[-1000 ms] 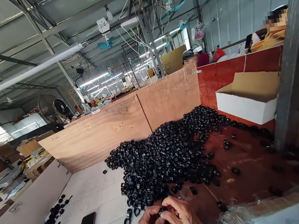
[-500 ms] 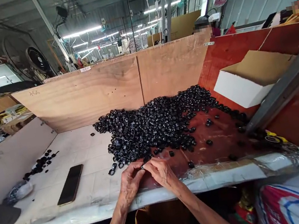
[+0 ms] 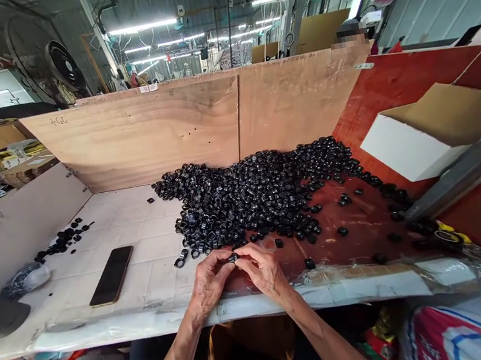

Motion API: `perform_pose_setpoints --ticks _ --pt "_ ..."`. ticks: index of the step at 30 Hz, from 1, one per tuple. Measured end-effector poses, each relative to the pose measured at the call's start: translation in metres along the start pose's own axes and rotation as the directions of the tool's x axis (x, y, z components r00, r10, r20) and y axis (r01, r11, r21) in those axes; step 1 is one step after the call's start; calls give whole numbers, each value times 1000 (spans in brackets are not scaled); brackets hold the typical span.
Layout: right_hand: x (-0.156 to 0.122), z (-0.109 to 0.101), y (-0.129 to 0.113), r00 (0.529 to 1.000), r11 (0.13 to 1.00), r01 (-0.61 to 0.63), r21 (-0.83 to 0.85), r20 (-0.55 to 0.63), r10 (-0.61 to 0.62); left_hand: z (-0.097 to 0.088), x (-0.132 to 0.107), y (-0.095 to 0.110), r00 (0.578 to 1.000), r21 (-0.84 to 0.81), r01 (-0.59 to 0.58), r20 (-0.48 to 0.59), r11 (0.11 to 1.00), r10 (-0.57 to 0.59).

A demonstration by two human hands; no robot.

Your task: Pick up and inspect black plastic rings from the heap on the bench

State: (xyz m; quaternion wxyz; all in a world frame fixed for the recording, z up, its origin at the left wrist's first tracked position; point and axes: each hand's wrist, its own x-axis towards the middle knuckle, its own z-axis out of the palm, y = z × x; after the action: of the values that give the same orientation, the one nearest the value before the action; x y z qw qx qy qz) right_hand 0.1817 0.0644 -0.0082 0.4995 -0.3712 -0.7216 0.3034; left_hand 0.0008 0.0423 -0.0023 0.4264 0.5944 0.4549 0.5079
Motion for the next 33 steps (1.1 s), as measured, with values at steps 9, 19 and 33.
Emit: perform_pose_setpoints --ticks 9,19,33 --pt "-1 10 6 998 984 -14 -179 -59 3 -1 -5 7 999 85 -34 -6 996 35" --pt "-1 21 29 998 992 50 -115 -39 -55 0 -5 -1 994 93 -95 -52 991 100" --pt "4 18 17 997 998 13 59 -71 -9 0 0 0 1000 23 -4 -13 1000 4"
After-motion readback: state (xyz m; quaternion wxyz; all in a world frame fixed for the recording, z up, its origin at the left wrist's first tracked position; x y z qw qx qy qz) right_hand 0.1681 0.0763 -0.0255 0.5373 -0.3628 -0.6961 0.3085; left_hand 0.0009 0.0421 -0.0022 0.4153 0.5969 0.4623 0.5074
